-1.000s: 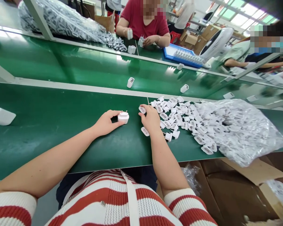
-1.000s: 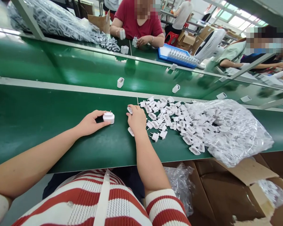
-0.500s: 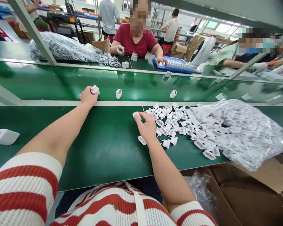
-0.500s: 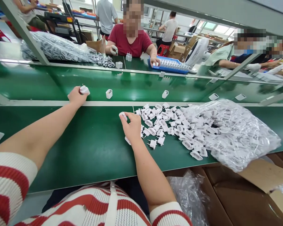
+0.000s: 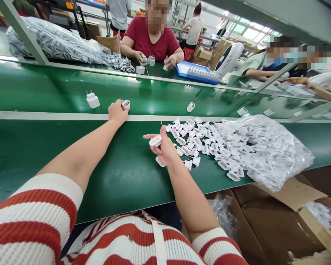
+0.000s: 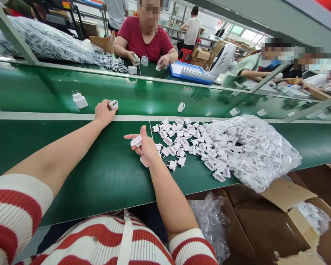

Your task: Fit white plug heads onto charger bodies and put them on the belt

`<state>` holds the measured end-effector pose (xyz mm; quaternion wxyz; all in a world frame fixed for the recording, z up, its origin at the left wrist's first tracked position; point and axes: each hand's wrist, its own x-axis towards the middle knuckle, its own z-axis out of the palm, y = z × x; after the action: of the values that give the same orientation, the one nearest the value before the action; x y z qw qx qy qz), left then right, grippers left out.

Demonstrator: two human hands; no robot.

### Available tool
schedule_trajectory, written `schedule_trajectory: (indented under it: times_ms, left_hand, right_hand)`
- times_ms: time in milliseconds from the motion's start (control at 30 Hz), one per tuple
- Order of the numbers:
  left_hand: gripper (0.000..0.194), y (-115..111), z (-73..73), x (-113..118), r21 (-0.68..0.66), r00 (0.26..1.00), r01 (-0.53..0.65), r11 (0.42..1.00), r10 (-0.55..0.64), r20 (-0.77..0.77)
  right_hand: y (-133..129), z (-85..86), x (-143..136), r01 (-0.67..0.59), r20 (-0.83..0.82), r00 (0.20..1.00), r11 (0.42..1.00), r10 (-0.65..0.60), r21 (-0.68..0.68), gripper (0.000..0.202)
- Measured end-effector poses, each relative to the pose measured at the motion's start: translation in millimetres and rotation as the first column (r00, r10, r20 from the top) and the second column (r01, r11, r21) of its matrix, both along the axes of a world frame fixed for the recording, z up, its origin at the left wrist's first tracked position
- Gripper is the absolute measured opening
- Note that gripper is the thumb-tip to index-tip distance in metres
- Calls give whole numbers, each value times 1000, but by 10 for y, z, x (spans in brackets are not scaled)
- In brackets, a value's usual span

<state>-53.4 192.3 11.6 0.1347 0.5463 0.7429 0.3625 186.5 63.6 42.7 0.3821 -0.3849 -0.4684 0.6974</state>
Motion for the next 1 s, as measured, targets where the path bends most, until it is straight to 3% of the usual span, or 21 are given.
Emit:
schedule_trajectory:
  times_ms: [100,300,400,533,600,733,833,900,1000]
  left_hand:
    - [41,-404,-27,24,62,997,75,995,-75,-7]
    - [38,-1749,-113,196,38,957,246,968,-249,148]
    - [36,-2076,-95,242,17,934,327,945,-325,149]
    - [42,-2072,-81,205,8,908,399,917,-397,136]
    - [42,-2016,-91,182,10,888,439,898,-436,145]
    - [37,-1967,-121,177,51,853,506,861,-508,123]
    - [39,-1967,-135,185,42,849,513,857,-514,123]
    - [40,-1968,-143,186,42,846,517,855,-518,127]
    - [39,-1963,-150,185,62,839,523,850,-526,139]
  right_hand:
    - [10,-7,-5,19,-17,1000,1000,-19,18,66]
    - [-10,-72,-33,-5,79,997,985,-9,173,57]
    - [-31,-126,-47,-17,127,992,957,-21,289,61]
    - [-84,-157,-60,-45,253,965,896,-76,442,56]
    - [-122,-159,-71,-55,311,941,844,-135,534,44]
    - [-185,-168,-115,-172,412,878,644,-244,746,13]
    - [-215,-190,-167,-254,433,864,522,-255,814,23]
    - [-235,-212,-206,-264,423,873,494,-244,829,29]
    - [-271,-254,-260,-195,399,865,529,-304,826,21]
